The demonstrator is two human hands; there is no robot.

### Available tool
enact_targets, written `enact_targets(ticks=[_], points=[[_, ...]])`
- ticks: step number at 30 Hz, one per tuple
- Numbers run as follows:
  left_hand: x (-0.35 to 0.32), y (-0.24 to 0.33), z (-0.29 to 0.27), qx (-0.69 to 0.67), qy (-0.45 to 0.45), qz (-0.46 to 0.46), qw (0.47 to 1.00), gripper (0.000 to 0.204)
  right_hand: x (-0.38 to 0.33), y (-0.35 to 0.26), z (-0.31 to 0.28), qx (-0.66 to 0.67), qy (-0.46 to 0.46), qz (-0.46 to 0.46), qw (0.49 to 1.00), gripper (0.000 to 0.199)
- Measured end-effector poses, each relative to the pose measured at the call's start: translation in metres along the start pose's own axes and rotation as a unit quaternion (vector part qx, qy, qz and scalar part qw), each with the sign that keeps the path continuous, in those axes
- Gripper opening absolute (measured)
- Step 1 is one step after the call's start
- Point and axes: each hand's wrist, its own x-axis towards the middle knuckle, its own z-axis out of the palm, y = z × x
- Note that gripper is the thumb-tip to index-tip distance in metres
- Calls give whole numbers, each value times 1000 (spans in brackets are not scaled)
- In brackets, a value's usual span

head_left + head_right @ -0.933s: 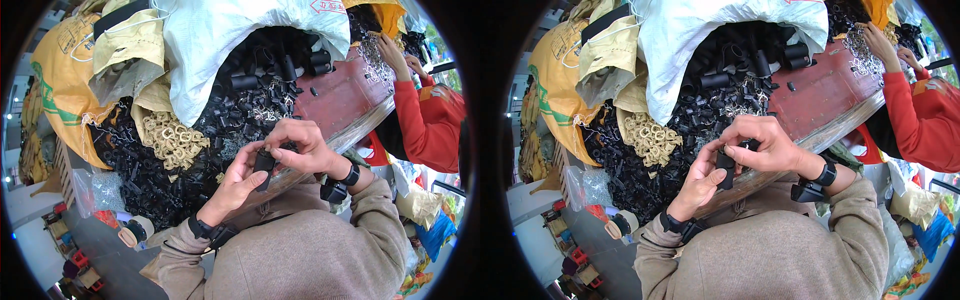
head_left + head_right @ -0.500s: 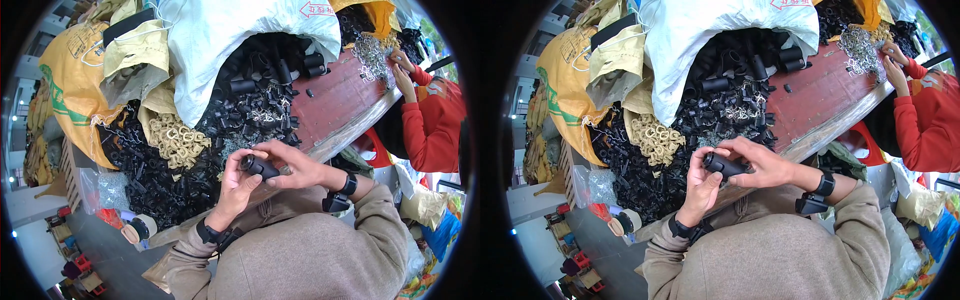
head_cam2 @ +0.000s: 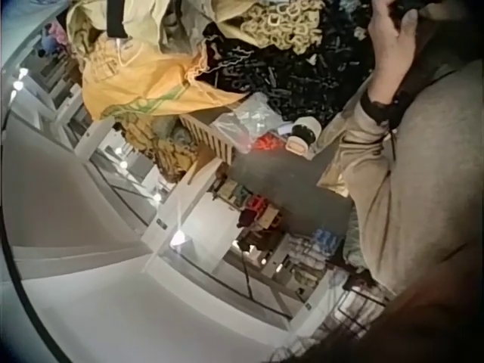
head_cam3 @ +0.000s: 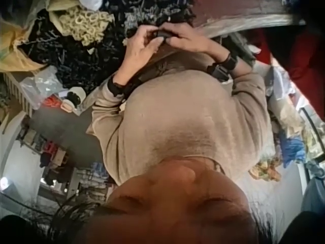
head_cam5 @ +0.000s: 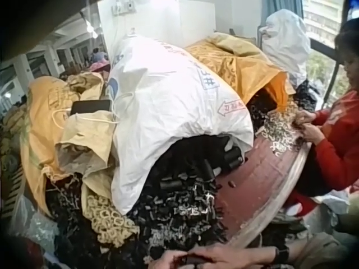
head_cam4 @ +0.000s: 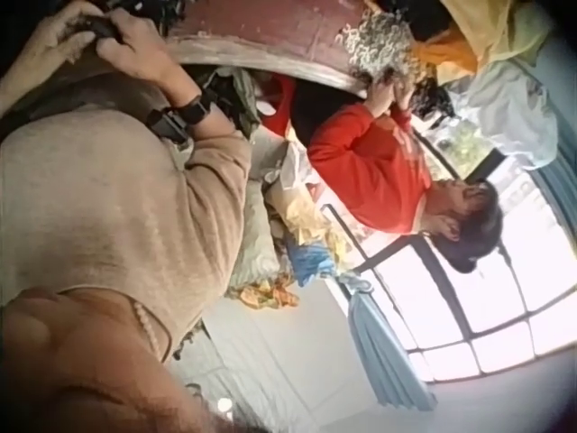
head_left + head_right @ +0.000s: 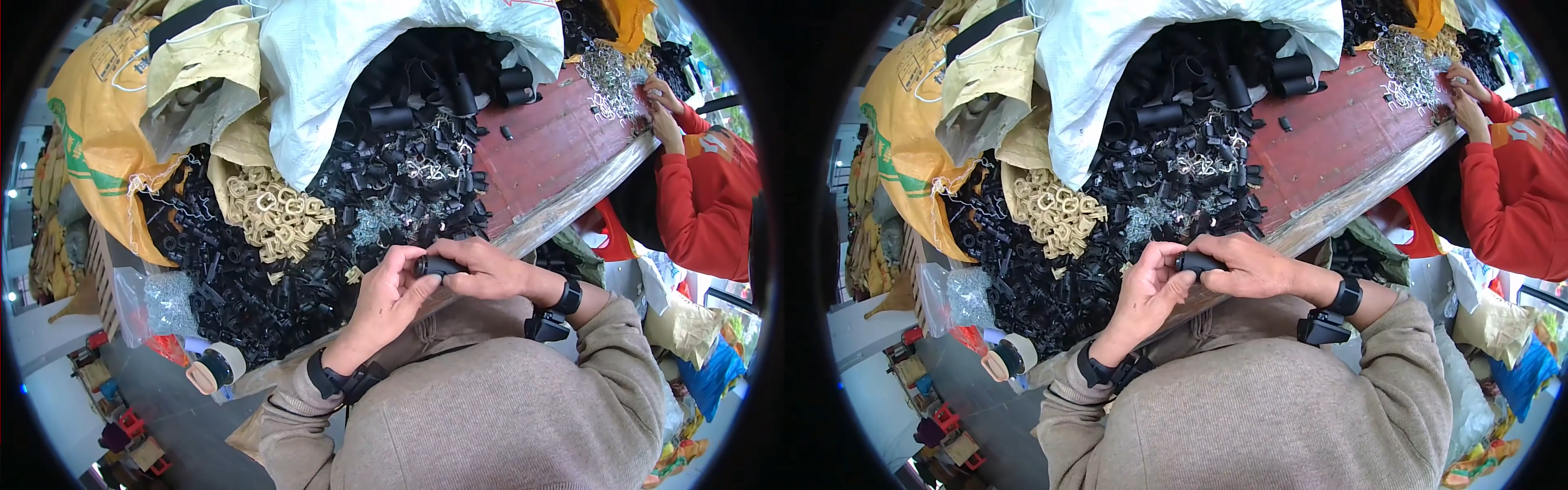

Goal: The person assembles components by hand, picking up a black plastic housing and inserting a beige clip into it. They then slide a black sleeve over the housing and press the pieces together before setting the completed assembly aside.

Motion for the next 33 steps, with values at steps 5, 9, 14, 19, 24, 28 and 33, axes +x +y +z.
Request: enact_targets(ticks=[5, 9, 14, 19, 24, 28, 33], points=[[4, 1, -7, 74, -6, -24, 997, 31, 2, 6, 6, -10, -24, 62, 998, 26], [8, 6, -16, 100, -41, -27, 994, 27, 3, 8, 8, 0, -23, 62, 998, 29], [9, 15, -21, 94, -52, -64, 992, 29, 6, 4, 5, 31, -38, 49, 998, 30], [9, 18, -26, 103, -45, -68, 991, 31, 8, 3, 3, 39, -57, 58, 996, 33], [13, 5, -34, 64, -47, -77, 994, 32, 14, 4, -3, 98, -123, 96, 983, 40], [16, 2, -39, -17, -42, -80, 996, 31, 10, 12, 3, 174, -81, -18, 981, 53], [15, 5, -40, -106, -45, -115, 987, 26, 9, 11, 1, 273, -96, 24, 957, 64]])
